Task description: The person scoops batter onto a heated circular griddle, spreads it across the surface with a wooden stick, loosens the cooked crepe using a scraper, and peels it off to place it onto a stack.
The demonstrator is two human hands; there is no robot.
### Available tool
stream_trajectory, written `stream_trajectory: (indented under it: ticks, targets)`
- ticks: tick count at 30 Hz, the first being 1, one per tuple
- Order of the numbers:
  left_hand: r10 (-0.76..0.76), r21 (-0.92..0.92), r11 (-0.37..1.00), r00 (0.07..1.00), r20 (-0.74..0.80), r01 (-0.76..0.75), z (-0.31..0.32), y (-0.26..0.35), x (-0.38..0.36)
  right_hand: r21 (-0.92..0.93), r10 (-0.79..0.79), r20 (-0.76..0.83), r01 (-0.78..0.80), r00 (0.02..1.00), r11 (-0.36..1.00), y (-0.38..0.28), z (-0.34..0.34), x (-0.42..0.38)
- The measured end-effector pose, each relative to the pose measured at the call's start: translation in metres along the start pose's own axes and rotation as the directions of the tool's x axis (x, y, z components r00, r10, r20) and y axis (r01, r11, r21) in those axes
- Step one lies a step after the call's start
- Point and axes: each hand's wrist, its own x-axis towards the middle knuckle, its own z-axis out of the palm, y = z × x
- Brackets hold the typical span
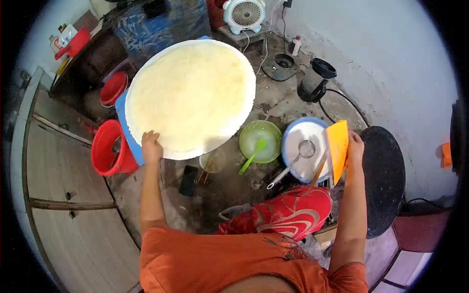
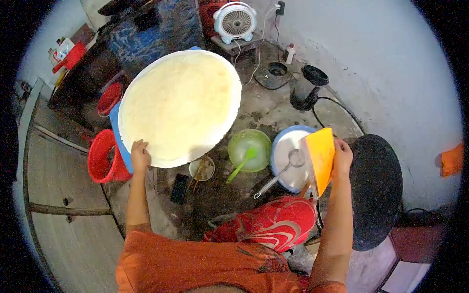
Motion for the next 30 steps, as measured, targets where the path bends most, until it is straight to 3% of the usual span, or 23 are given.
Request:
stream_trajectory:
  ticks: [1,2,4,5,6,7,8,10,12,14,15,17,18,20,21,22,24,26,28,30]
  targets:
    - [0.01,0.053,0.999,0.999,0.036,-0.012,-0.01,0.012,0.003,0.03,0.125,0.015,-0.126,0.992,0.992,-0.002,-0.003,-0.006]
    - [0.06,0.246,0.965,0.992,0.115,-0.087,-0.019,0.027,0.002,0.028,0.13,0.027,-0.131,0.991,0.991,-0.006,-0.002,-0.013]
    - [0.225,0.197,0.954,0.974,0.025,-0.226,-0.018,0.055,-0.001,0.359,0.394,0.216,-0.448,0.894,0.819,-0.019,0.01,-0.032]
    - [0.193,0.095,0.976,0.98,0.041,-0.196,-0.035,0.102,-0.001,0.324,0.405,0.27,-0.479,0.874,0.816,-0.033,0.02,-0.044]
    - [0.145,-0.159,0.979,0.984,0.107,-0.127,-0.018,0.121,-0.013,0.31,0.409,0.294,-0.491,0.864,0.814,-0.032,0.03,-0.05]
    - [0.262,-0.263,0.938,0.959,0.105,-0.228,-0.003,0.144,-0.03,0.379,0.356,0.4,-0.506,0.845,0.775,-0.03,0.038,-0.053]
    - [0.088,-0.566,0.802,0.898,0.43,0.193,-0.014,0.194,-0.035,0.444,0.291,0.491,-0.524,0.821,0.727,-0.031,0.048,-0.056]
    - [0.243,-0.799,0.335,0.773,0.586,0.5,-0.016,0.258,-0.053,0.512,0.142,0.598,-0.512,0.789,0.69,-0.036,0.077,-0.072]
    - [0.361,-0.607,-0.133,0.608,0.707,0.784,-0.026,0.316,-0.062,0.568,0.049,0.628,-0.501,0.776,0.653,-0.037,0.105,-0.087]
    - [0.406,-0.546,-0.326,0.636,0.657,0.772,-0.021,0.347,-0.06,0.51,0.054,0.665,-0.506,0.745,0.696,-0.051,0.123,-0.107]
    - [0.389,-0.419,-0.428,0.582,0.714,0.801,-0.001,0.351,-0.061,0.456,0.049,0.669,-0.462,0.742,0.761,-0.052,0.127,-0.113]
    - [0.215,-0.446,-0.47,0.588,0.78,0.762,0.007,0.352,-0.041,0.284,0.054,0.616,-0.285,0.786,0.915,-0.048,0.123,-0.115]
    - [0.111,-0.435,-0.504,0.556,0.824,0.746,0.009,0.35,-0.028,0.072,0.06,0.541,-0.118,0.839,0.99,-0.059,0.118,-0.119]
    - [0.042,-0.59,-0.369,0.647,0.761,0.718,0.05,0.31,-0.002,0.002,0.035,0.48,-0.041,0.876,0.999,-0.054,0.095,-0.111]
    - [-0.082,-0.617,-0.497,0.675,0.733,0.61,0.077,0.294,0.015,-0.016,0.04,0.513,-0.037,0.857,0.999,-0.046,0.077,-0.101]
    - [-0.236,-0.688,-0.389,0.656,0.717,0.612,0.081,0.275,0.039,-0.038,0.11,0.497,-0.106,0.861,0.994,-0.042,0.062,-0.095]
    - [-0.288,-0.677,-0.563,0.656,0.698,0.474,0.101,0.228,0.07,-0.054,0.25,0.431,-0.252,0.867,0.966,-0.016,0.03,-0.081]
    - [-0.473,-0.703,-0.538,0.524,0.709,0.466,0.101,0.204,0.089,-0.103,0.293,0.37,-0.274,0.882,0.956,0.015,0.005,-0.074]
    - [-0.5,-0.691,-0.549,0.477,0.723,0.471,0.132,0.167,0.097,-0.186,0.384,0.323,-0.34,0.865,0.922,0.035,-0.009,-0.075]
    - [-0.441,-0.64,-0.589,0.467,0.766,0.494,0.11,0.171,0.099,-0.129,0.422,0.363,-0.404,0.83,0.906,0.057,-0.024,-0.079]
